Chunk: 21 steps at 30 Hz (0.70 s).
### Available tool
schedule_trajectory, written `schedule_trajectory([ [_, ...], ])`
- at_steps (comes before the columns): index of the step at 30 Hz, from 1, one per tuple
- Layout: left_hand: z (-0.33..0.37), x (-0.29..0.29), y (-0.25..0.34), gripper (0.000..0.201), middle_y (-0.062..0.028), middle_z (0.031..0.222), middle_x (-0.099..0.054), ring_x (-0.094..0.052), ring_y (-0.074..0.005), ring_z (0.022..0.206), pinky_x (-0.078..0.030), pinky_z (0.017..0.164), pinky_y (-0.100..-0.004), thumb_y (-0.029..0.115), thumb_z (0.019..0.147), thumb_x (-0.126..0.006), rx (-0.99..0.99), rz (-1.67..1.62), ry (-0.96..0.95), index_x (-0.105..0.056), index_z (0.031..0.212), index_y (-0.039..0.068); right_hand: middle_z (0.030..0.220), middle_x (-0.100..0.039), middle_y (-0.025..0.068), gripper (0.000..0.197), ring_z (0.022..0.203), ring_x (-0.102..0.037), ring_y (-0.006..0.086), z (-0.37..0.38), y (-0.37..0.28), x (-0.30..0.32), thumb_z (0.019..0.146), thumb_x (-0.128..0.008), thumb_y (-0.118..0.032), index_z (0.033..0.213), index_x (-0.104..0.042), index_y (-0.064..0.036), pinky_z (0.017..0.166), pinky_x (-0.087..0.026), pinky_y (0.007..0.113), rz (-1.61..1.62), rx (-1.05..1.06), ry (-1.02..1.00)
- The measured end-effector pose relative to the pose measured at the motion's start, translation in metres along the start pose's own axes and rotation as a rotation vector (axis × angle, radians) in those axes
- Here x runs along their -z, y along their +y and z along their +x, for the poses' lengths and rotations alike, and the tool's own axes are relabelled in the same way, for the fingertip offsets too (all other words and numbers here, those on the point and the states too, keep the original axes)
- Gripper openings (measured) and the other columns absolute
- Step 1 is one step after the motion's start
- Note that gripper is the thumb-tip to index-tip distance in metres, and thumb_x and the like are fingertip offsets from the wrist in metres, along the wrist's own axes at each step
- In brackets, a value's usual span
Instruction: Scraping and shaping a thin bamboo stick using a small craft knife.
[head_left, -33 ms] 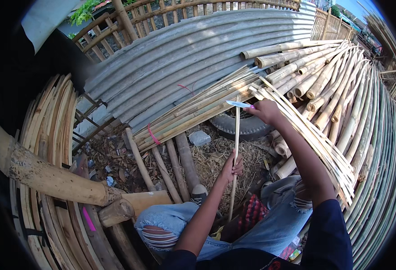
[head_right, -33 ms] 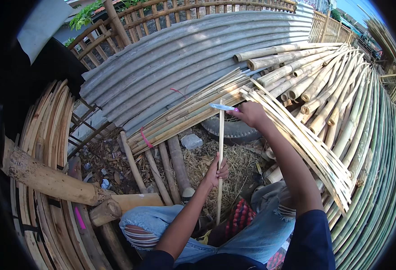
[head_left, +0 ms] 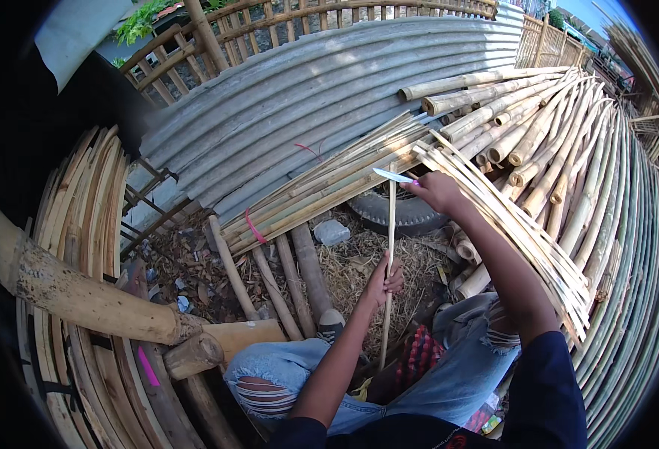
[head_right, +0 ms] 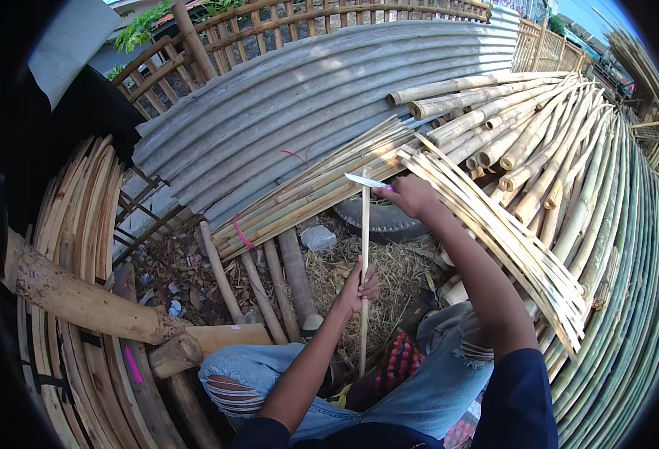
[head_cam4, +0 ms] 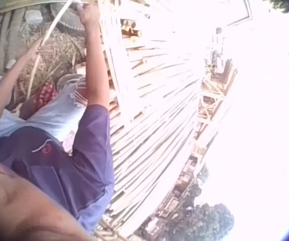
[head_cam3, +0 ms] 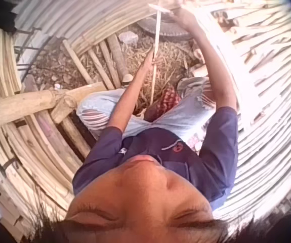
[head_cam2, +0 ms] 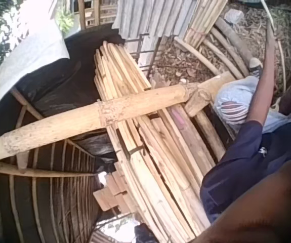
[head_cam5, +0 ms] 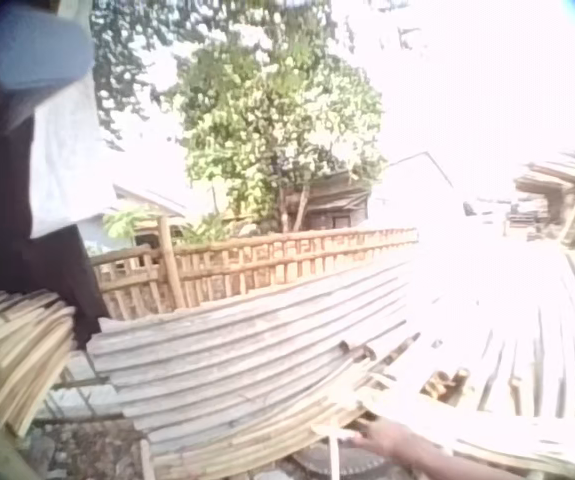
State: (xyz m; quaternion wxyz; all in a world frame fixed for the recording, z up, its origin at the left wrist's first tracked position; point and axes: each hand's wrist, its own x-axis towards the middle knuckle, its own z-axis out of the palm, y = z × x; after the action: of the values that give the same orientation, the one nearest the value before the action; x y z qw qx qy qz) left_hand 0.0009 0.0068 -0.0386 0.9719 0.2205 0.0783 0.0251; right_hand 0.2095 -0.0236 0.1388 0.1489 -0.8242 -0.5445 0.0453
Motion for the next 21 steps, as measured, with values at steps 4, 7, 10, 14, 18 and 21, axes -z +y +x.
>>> schedule_trajectory([
  [4, -0.001, -0.001, 0.001, 0.050, 0.0048, 0.043, -0.025, -0.022, -0.0055, 0.032, -0.018, 0.033, -0.0201, 0.056, 0.089, -0.039, -0.045, 0.075, 0.065, -0.034, 0.061, 0.014, 0.058, -0.057, 0.0184, 0.066, 0.060, -0.059, 0.0362, -0.017, -0.029, -0.022, 0.083, -0.041, -0.061, 0.062, -0.062, -0.0023, 0.055, -0.047, 0.043, -0.145, 0.149, -0.119],
  [7, -0.003, -0.012, -0.001, 0.048, 0.0050, 0.043, -0.026, -0.022, -0.0053, 0.032, -0.018, 0.033, -0.0205, 0.056, 0.089, -0.040, -0.107, 0.168, 0.162, -0.034, 0.063, 0.016, 0.057, -0.057, 0.0180, 0.064, 0.061, -0.060, 0.0338, -0.013, -0.021, -0.015, 0.082, -0.040, -0.063, 0.067, -0.067, -0.0069, 0.055, -0.047, 0.042, -0.168, 0.130, -0.100],
  [10, -0.003, -0.017, -0.001, 0.046, 0.0054, 0.043, -0.027, -0.024, -0.0048, 0.032, -0.020, 0.033, -0.0200, 0.056, 0.088, -0.042, -0.124, 0.210, 0.179, -0.034, 0.065, 0.017, 0.053, -0.054, 0.0179, 0.062, 0.056, -0.059, 0.0316, 0.007, 0.007, 0.011, 0.082, -0.042, -0.061, 0.060, -0.064, -0.0074, 0.052, -0.043, 0.043, -0.123, -0.046, 0.085],
  [14, -0.012, -0.010, 0.002, 0.046, 0.0060, 0.044, -0.027, -0.026, -0.0046, 0.032, -0.021, 0.033, -0.0193, 0.056, 0.088, -0.042, -0.121, 0.196, 0.219, -0.035, 0.065, 0.017, 0.057, -0.057, 0.0174, 0.065, 0.060, -0.059, 0.0345, -0.008, -0.024, -0.015, 0.081, -0.043, -0.062, 0.058, -0.062, -0.0046, 0.055, -0.047, 0.042, -0.154, 0.121, -0.107],
  [18, -0.004, -0.017, 0.001, 0.047, 0.0057, 0.043, -0.027, -0.025, -0.0047, 0.031, -0.021, 0.034, -0.0202, 0.056, 0.088, -0.041, -0.135, 0.251, 0.260, -0.034, 0.063, 0.017, 0.055, -0.056, 0.0183, 0.064, 0.056, -0.058, 0.0351, 0.010, -0.005, -0.003, 0.081, -0.043, -0.061, 0.058, -0.061, -0.0039, 0.052, -0.045, 0.042, 0.094, -0.155, 0.028],
  [21, -0.009, -0.016, 0.001, 0.048, 0.0054, 0.042, -0.026, -0.024, -0.0046, 0.031, -0.020, 0.033, -0.0201, 0.056, 0.089, -0.039, -0.142, 0.254, 0.269, -0.034, 0.062, 0.017, 0.056, -0.056, 0.0187, 0.065, 0.056, -0.058, 0.0348, 0.003, -0.019, -0.016, 0.082, -0.042, -0.061, 0.057, -0.061, -0.0037, 0.053, -0.046, 0.041, 0.099, -0.147, 0.050],
])
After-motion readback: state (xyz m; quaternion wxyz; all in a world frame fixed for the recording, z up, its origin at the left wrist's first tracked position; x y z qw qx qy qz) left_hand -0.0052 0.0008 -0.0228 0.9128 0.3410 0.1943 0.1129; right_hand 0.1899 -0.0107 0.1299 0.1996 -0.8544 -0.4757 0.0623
